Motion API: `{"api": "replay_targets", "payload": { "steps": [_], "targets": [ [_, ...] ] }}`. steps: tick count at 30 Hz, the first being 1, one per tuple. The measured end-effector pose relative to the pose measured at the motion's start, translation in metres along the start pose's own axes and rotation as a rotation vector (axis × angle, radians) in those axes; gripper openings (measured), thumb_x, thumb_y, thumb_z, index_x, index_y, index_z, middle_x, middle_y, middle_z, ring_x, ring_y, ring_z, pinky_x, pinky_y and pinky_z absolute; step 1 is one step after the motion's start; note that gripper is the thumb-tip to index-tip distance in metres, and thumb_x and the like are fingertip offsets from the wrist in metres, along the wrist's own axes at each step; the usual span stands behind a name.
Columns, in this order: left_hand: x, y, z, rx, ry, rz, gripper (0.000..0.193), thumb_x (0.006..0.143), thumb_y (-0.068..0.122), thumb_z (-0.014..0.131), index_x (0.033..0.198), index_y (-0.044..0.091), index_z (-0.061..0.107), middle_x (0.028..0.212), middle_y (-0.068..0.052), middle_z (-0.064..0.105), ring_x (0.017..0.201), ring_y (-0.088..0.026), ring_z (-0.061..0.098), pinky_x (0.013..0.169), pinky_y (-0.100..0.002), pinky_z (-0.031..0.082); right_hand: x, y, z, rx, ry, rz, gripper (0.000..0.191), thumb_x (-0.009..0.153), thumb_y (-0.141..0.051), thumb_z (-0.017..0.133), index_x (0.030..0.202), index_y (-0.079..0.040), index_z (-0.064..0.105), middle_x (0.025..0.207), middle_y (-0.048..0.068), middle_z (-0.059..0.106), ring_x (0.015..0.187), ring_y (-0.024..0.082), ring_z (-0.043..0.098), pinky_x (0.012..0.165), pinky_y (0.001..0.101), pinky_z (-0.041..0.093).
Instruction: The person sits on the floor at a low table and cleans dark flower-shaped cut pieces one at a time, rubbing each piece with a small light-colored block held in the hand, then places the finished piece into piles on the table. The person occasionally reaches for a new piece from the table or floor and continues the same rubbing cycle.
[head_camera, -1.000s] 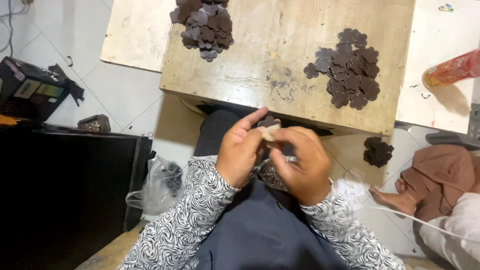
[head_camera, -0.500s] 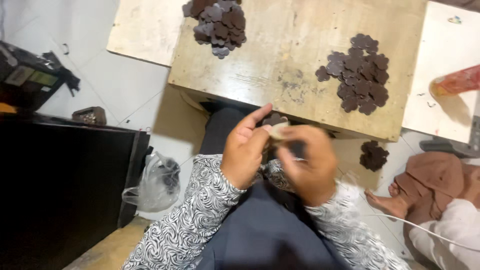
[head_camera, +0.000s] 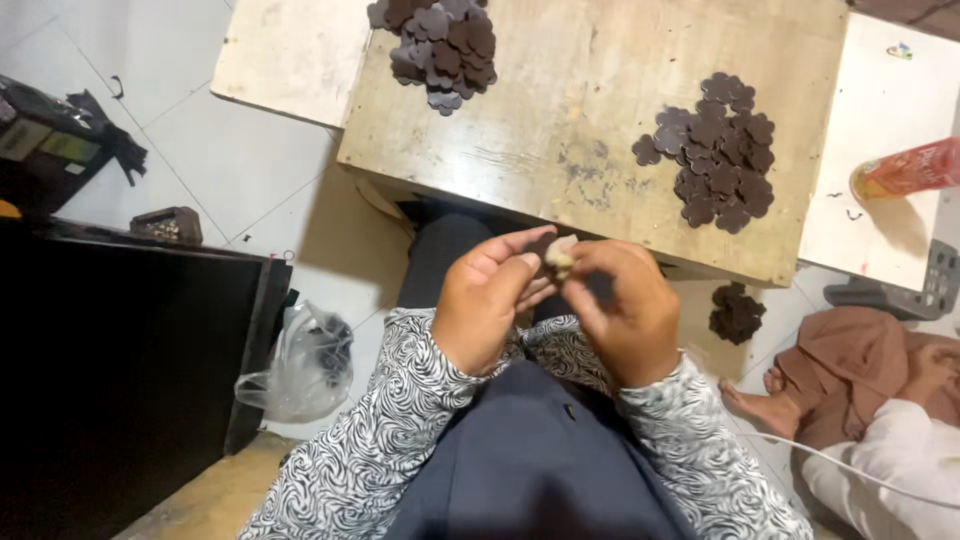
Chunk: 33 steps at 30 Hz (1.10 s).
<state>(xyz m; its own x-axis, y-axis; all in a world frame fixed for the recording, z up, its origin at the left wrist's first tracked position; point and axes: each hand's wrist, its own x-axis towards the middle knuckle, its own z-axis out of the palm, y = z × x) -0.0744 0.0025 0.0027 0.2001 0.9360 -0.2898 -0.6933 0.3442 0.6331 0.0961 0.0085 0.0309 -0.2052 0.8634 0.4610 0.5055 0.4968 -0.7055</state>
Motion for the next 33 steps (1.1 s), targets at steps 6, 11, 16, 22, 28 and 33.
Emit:
{"api": "replay_targets", "payload": {
  "steps": [6,11,16,22,28,33],
  "targets": [
    [0.0,0.001,-0.004,0.183,0.034,0.024,0.034,0.104,0.006,0.049,0.135,-0.005,0.058,0.116,-0.012,0.071,0.097,-0.014,0.067,0.085,-0.028,0.056,-0.001,-0.005,-0.005,0.221,0.112,0.109,0.021,0.094,0.005,0.072,0.11,-0.003,0.061,0.119,0.012,0.07,0.114,0.021,0.069,0.102,0.031,0.055],
    [-0.007,0.0,0.008,0.237,-0.099,0.086,0.031,0.107,0.007,0.052,0.135,-0.006,0.059,0.118,-0.007,0.072,0.102,-0.01,0.069,0.091,-0.026,0.058,0.004,-0.003,-0.005,-0.03,0.025,0.036,0.021,0.091,0.004,0.073,0.109,-0.001,0.063,0.114,0.012,0.071,0.107,0.017,0.069,0.093,0.0282,0.056],
    [-0.015,0.014,0.016,0.749,0.014,0.138,0.034,0.102,0.008,0.055,0.135,0.0,0.056,0.104,-0.005,0.077,0.087,-0.01,0.069,0.073,-0.024,0.056,0.01,-0.005,-0.009,0.529,-0.007,0.307,0.027,0.094,0.001,0.064,0.119,-0.003,0.054,0.132,0.006,0.064,0.109,0.011,0.067,0.094,0.0249,0.057],
    [-0.016,0.014,0.02,0.811,-0.006,0.233,0.049,0.094,0.002,0.062,0.14,-0.001,0.048,0.105,-0.006,0.075,0.087,-0.007,0.067,0.075,-0.022,0.055,-0.003,0.003,-0.011,0.539,-0.102,0.452,0.025,0.093,0.005,0.068,0.115,0.001,0.058,0.11,0.008,0.069,0.098,0.012,0.066,0.087,0.0258,0.056],
    [-0.009,0.0,0.007,0.445,-0.099,0.125,0.035,0.104,0.003,0.061,0.137,-0.007,0.062,0.11,-0.005,0.071,0.092,-0.006,0.059,0.082,-0.021,0.05,-0.007,0.017,-0.013,0.849,-0.043,0.649,0.026,0.097,0.005,0.066,0.122,0.003,0.059,0.107,0.006,0.068,0.097,0.011,0.065,0.088,0.026,0.055],
    [-0.005,-0.008,0.0,0.352,-0.078,0.097,0.029,0.101,0.004,0.057,0.128,-0.005,0.063,0.109,-0.001,0.073,0.094,-0.002,0.066,0.086,-0.018,0.053,0.0,-0.009,-0.01,0.416,0.073,0.34,0.022,0.095,0.003,0.066,0.116,-0.001,0.066,0.12,0.008,0.07,0.108,0.016,0.068,0.096,0.0288,0.056]
  ]
}}
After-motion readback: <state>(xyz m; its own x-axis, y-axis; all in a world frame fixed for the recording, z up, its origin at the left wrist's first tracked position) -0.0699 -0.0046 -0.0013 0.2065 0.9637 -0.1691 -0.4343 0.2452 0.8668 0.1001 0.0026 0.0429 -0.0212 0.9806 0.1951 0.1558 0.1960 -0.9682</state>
